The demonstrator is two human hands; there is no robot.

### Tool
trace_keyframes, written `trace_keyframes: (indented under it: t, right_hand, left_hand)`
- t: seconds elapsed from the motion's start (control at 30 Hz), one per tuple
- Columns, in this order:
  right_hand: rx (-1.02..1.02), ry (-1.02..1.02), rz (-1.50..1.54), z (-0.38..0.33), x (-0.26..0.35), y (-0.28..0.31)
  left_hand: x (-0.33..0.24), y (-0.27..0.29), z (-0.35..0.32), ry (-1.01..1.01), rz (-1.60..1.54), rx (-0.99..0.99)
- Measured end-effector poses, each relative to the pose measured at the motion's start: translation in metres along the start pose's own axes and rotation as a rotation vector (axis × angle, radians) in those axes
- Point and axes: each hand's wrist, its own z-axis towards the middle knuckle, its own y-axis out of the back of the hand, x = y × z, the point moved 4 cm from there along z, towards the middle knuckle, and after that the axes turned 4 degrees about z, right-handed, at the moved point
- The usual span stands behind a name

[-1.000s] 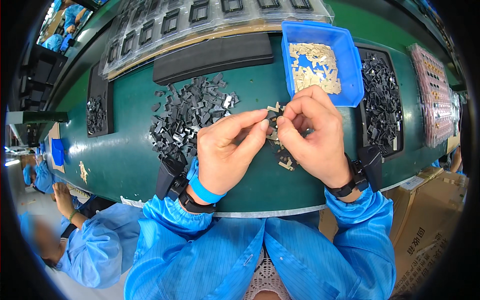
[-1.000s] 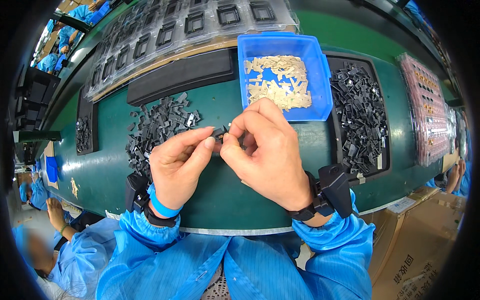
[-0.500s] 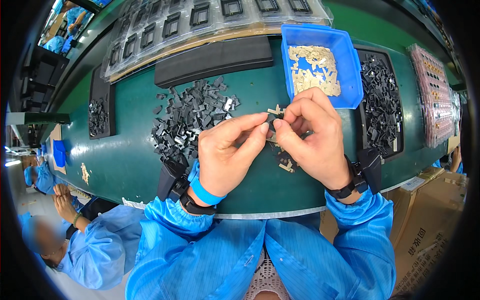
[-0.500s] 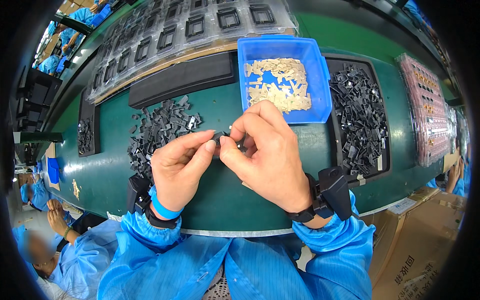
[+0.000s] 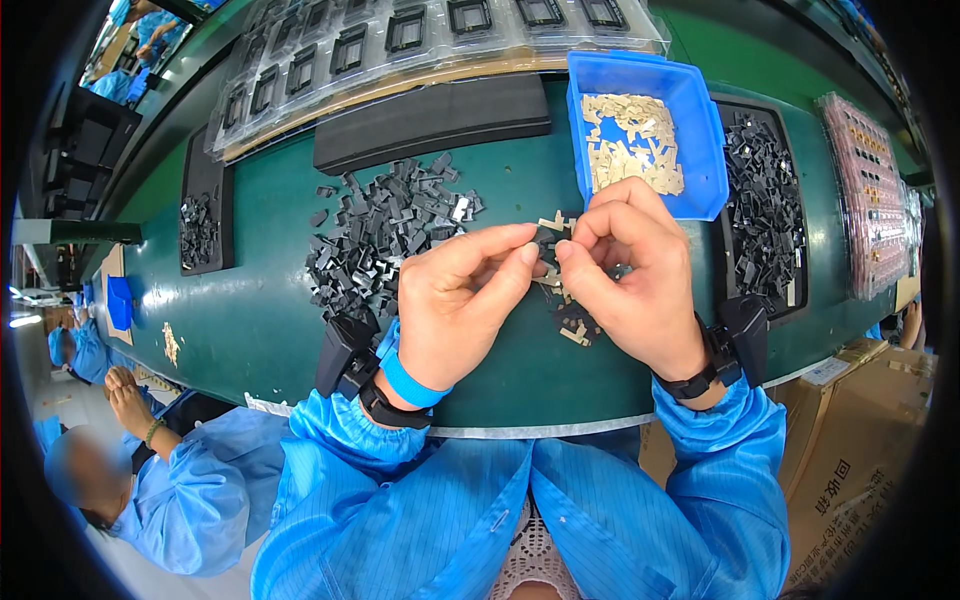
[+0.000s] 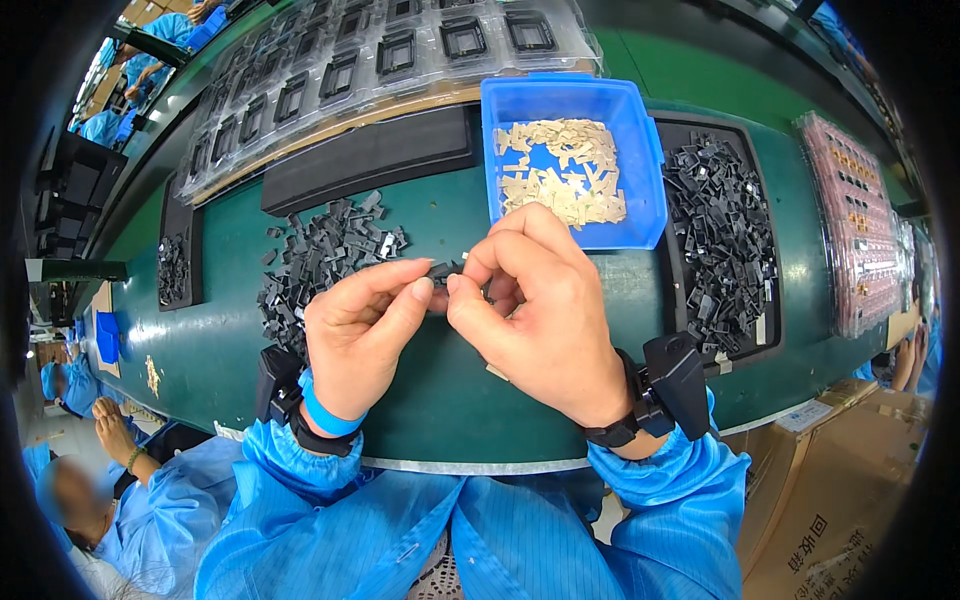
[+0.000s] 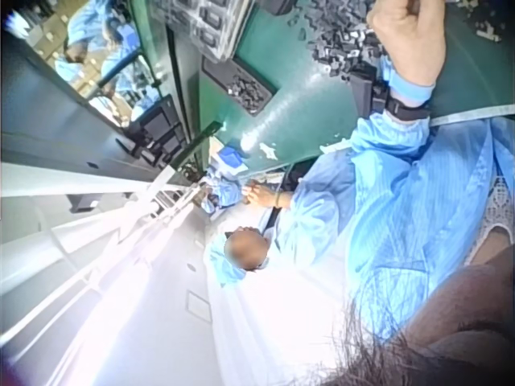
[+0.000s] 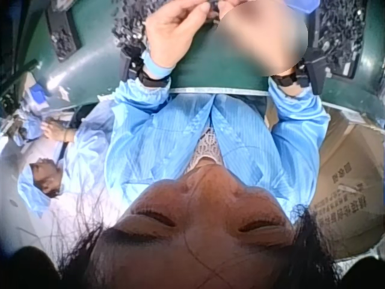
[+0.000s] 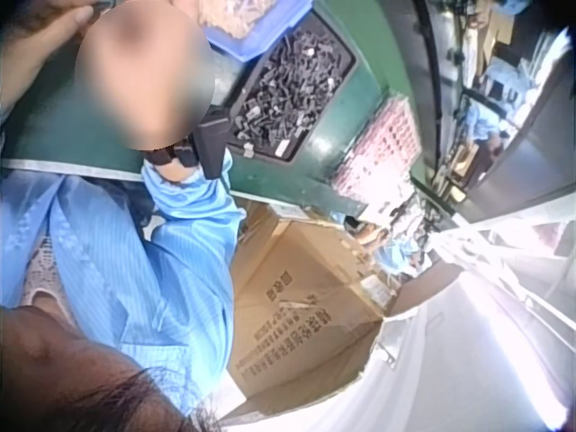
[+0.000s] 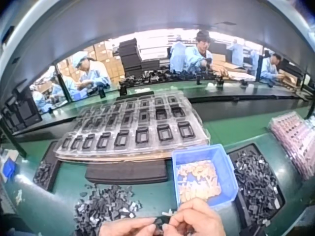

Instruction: Manually assemble small gold-colored metal contacts onto black plastic base components at a factory assembly station.

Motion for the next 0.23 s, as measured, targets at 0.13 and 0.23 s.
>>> trace_keyframes:
  t: [0.13,0.23]
  right_hand:
    - [0.013,0.005,-0.022,0.0003,0.0005,0.0003]
    - [0.021,-0.001,-0.033,0.0005,0.0006,0.0007]
  left_hand:
    - [0.0014,0.0002,0.0002,0.009,0.003,0.013]
    - [0.0021,-0.0005,0.0005,0.000,-0.041,0.022]
